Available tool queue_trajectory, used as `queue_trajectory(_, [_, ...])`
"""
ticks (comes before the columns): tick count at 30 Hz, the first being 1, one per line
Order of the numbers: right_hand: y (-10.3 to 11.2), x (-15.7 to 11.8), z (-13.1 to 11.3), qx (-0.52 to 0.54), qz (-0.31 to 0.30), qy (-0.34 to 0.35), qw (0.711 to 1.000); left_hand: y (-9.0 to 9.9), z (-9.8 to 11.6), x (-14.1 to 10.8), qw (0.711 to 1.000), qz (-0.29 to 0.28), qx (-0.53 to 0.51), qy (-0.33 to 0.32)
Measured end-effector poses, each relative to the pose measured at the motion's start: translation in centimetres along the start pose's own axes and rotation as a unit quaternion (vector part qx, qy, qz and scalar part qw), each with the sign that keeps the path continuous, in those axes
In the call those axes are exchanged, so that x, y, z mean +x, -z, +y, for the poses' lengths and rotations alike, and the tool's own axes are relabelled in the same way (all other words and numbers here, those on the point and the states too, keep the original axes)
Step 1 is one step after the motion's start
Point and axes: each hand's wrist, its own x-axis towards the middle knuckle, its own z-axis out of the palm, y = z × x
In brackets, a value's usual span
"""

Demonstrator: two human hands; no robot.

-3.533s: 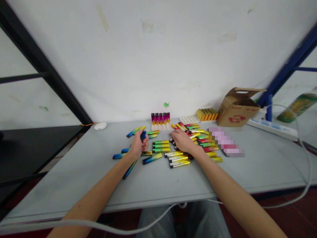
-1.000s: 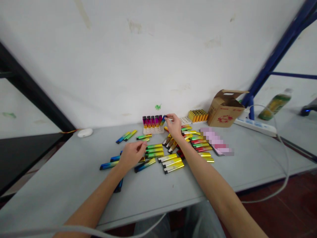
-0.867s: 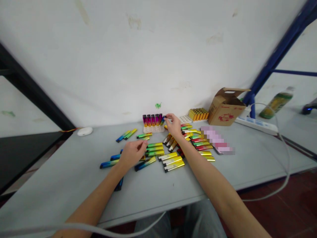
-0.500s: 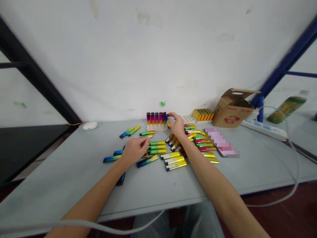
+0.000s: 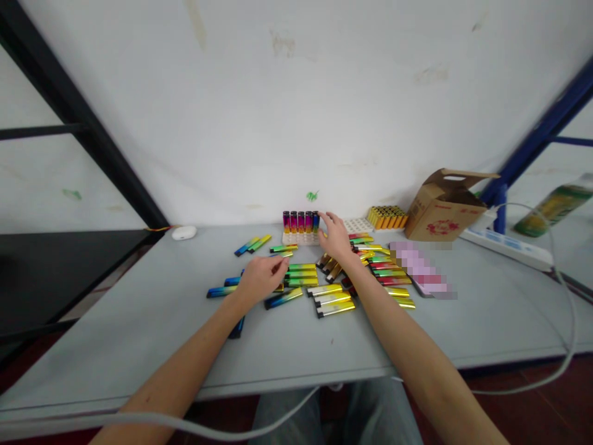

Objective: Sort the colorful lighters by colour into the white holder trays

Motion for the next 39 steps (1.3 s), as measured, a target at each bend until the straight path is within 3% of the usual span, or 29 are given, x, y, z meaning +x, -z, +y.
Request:
queue_trajectory(7, [-0.1,-0.2,0.1,0.019,-0.018,0.012,1.000,0.0,0.0,-0.1,1.000,-0.010,0.025,-0.003])
queue_trajectory(12, [1.2,0.0,-0.6,0.077,-0.013,0.032,0.996,0.2,-0.5,0.2,0.997,0.042,0.055,0.018])
queue_trajectory(18, [4.3,-2.6,-1.7,0.099,-0.165,0.110,0.975,0.1,-2.4,0.8,0.993,0.098,0.063,0.023])
queue_trajectory(23, [5.7,-5.3,-2.7,0.088,-0.216,0.164,0.958,-0.2,-3.7,0.8,0.993,0.099,0.065,0.030])
queue_trajectory(32, [4.8,-6.2,-4.3,0.007,-0.212,0.173,0.962,-0.8,-3.9,0.7,0.993,0.100,0.068,0.012])
queue_trajectory(39, [4.7,-6.2,-4.4,0.054,-0.207,0.146,0.966,-1.1,-3.3,0.6,0.996,0.080,0.033,0.008])
